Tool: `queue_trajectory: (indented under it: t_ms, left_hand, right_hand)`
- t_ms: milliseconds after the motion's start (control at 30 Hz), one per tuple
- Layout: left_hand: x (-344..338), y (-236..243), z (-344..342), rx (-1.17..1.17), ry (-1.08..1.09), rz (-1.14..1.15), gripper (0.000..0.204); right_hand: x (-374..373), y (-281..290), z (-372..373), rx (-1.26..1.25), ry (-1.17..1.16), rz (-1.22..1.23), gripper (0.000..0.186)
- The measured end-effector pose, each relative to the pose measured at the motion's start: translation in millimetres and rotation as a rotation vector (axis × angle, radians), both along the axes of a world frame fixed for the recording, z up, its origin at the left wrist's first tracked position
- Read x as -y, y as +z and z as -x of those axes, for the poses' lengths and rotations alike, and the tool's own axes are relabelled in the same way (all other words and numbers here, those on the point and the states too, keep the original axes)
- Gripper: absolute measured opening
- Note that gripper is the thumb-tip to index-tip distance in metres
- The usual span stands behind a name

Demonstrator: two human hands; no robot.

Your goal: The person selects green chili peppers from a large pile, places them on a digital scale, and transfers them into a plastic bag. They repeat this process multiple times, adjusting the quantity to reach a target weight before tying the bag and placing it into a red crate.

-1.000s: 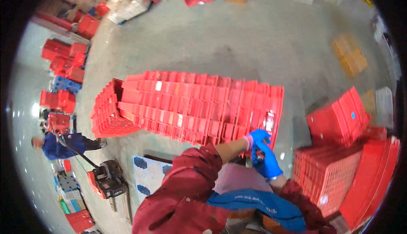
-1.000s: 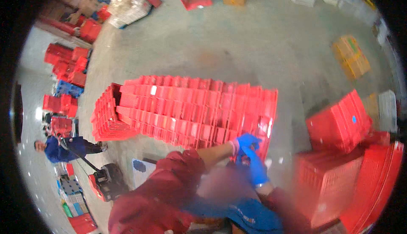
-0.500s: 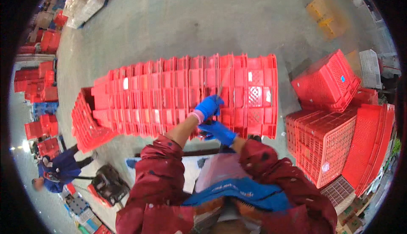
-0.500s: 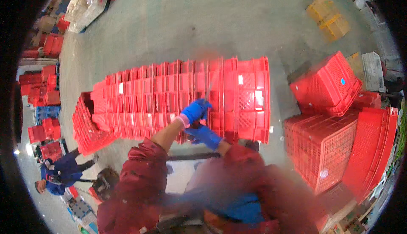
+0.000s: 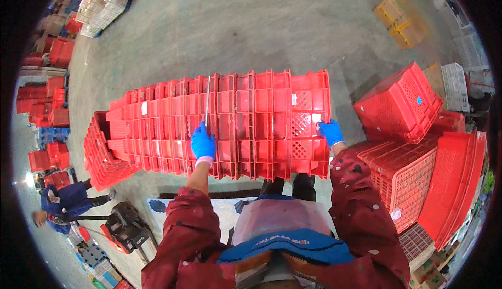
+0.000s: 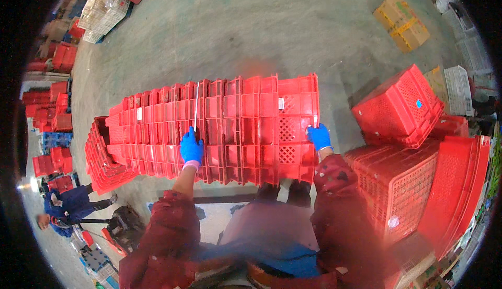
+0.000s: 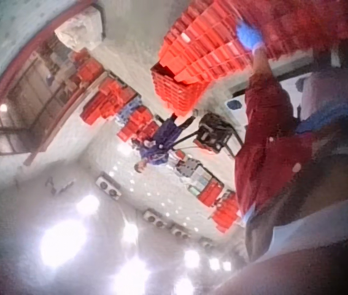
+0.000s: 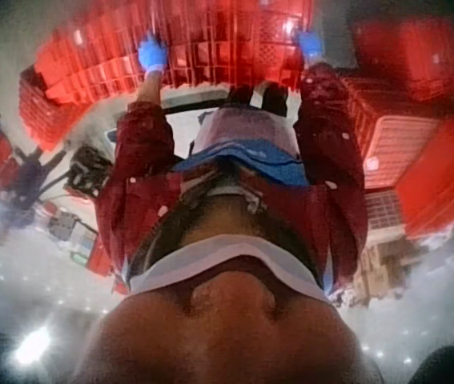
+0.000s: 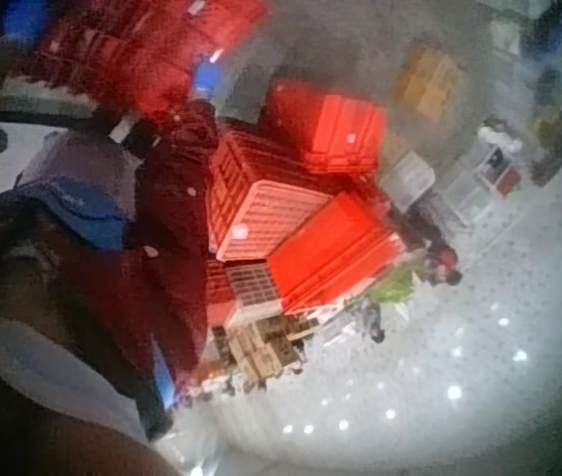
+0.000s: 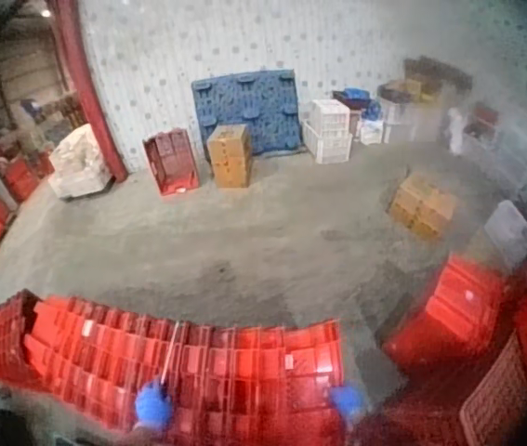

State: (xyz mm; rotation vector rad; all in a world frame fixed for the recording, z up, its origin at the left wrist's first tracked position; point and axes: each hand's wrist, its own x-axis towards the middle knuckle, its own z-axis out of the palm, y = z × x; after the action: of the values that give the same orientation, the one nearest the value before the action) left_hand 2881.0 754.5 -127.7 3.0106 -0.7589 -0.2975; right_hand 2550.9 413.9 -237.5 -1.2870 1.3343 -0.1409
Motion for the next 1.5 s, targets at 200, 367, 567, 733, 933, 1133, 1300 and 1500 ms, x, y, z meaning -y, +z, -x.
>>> queue_trajectory:
  t_ms: [200, 367, 567, 733, 933, 1133, 1300, 1500]
  left_hand:
    - [-59, 33, 85, -0.192, 0.050, 0.403, 0.034]
    - [-88, 61, 211, -0.672, 0.329, 0.547, 0.025]
    - [-6, 55, 324, -1.519, 0.647, 0.666, 0.040]
    - [81, 114, 368, -2.002, 0.489, 0.581, 0.049]
    - [110, 188, 368, -1.255, -0.119, 0.565, 0.025]
    - [154, 175, 331, -0.437, -1.225, 0.905, 0.022]
    - [224, 207, 381, -0.806, -1.162, 0.807, 0.036]
    - [233, 272, 595, -1.695, -1.206, 0.885, 0.033]
  right_hand:
    - [77, 14, 68, 0.223, -0.135, -0.249, 0.007]
    - [153, 113, 110, 0.074, -0.019, 0.164, 0.012]
    - [159, 280, 121, -0.097, 0.347, 0.448, 0.031]
    - [120, 436, 175, -0.003, 0.411, 0.775, 0.028]
    - [21, 535, 250, -0.055, 0.281, 1.335, 0.046]
    - [-94, 602, 307, 0.014, 0.095, 1.590, 0.039]
    - [-207, 656, 391, -0.076, -0.091, 1.879, 0.028]
    - [-370, 702, 492, -0.540, -0.260, 1.958, 0.019]
